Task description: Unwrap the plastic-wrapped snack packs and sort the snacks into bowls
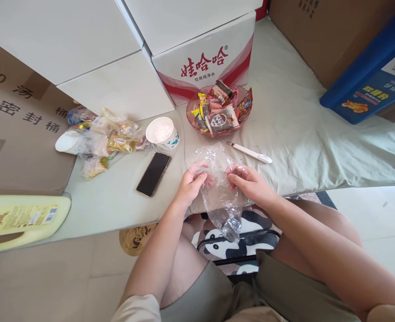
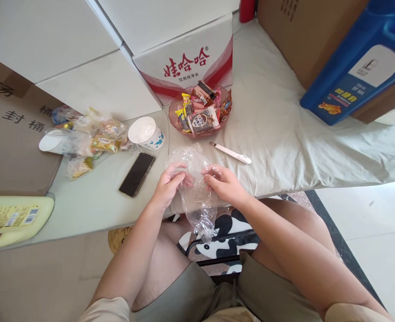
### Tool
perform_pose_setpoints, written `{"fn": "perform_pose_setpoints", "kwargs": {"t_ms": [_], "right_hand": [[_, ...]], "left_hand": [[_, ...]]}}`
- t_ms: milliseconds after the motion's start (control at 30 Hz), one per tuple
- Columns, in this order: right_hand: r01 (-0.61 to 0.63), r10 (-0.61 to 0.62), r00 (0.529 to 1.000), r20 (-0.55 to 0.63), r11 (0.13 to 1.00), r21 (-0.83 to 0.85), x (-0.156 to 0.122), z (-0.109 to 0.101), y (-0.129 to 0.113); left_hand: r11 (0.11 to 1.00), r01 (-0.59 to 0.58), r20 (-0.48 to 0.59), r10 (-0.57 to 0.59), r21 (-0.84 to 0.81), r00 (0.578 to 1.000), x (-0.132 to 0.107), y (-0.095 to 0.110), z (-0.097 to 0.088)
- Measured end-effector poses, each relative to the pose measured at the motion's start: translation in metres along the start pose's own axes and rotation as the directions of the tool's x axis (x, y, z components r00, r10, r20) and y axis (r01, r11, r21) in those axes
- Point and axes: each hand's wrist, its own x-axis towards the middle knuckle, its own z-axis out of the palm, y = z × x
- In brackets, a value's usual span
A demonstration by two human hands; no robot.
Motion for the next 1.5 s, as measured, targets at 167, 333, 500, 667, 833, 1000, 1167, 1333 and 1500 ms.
{"fn": "perform_pose_setpoints", "kwargs": {"t_ms": [167,333,500,667,833,1000,1167,1333,1500], "right_hand": [[0.015,-0.015,1.000,0.003,1.000,0.011,0.000,0.000,0.002],[0.023,-0.023,1.000,0.001,1.000,0.020,0.001,0.000,0.002],[0.020,-0.020,1.000,-0.009,0.999,0.032,0.002,0.001,0.003],[0.026,-0.025,1.000,-0.011,0.999,0.027,0.002,-0.001,0.003],[0.053,-0.048,0.994,-0.095,0.997,0.057,0.003,-0.003,0.003],[-0.006,0.004,0.999,0.041,0.999,0.051,0.002,-0.002,0.004],[0.024,-0.024,1.000,0.002,0.998,-0.063,0.004,-0.004,0.007],[0.014,-0.012,0.999,-0.037,0.999,0.050,0.005,-0.004,0.009],[0.005,-0.006,0.976,0.216,1.000,0.005,0.002,0.001,0.007]], "left_hand": [[1.000,-0.008,0.012,0.008,0.009,1.000,0.000,-0.002,-0.001],[0.999,-0.010,0.010,0.010,0.053,1.000,0.001,-0.003,-0.002],[0.998,-0.011,0.012,0.010,0.062,1.000,0.001,-0.003,-0.002],[0.998,-0.064,-0.055,0.063,-0.016,0.996,0.003,-0.003,-0.001],[0.995,-0.082,-0.123,0.074,-0.063,0.990,0.005,-0.006,-0.007],[1.000,0.014,-0.031,-0.014,-0.021,0.999,0.003,-0.009,-0.008],[0.999,0.015,-0.003,-0.014,0.049,1.000,0.001,-0.006,-0.007],[0.999,-0.031,0.018,0.032,-0.027,0.999,-0.002,-0.002,-0.006],[0.997,0.017,0.153,-0.005,-0.078,0.988,-0.006,-0.002,-0.003]]}}
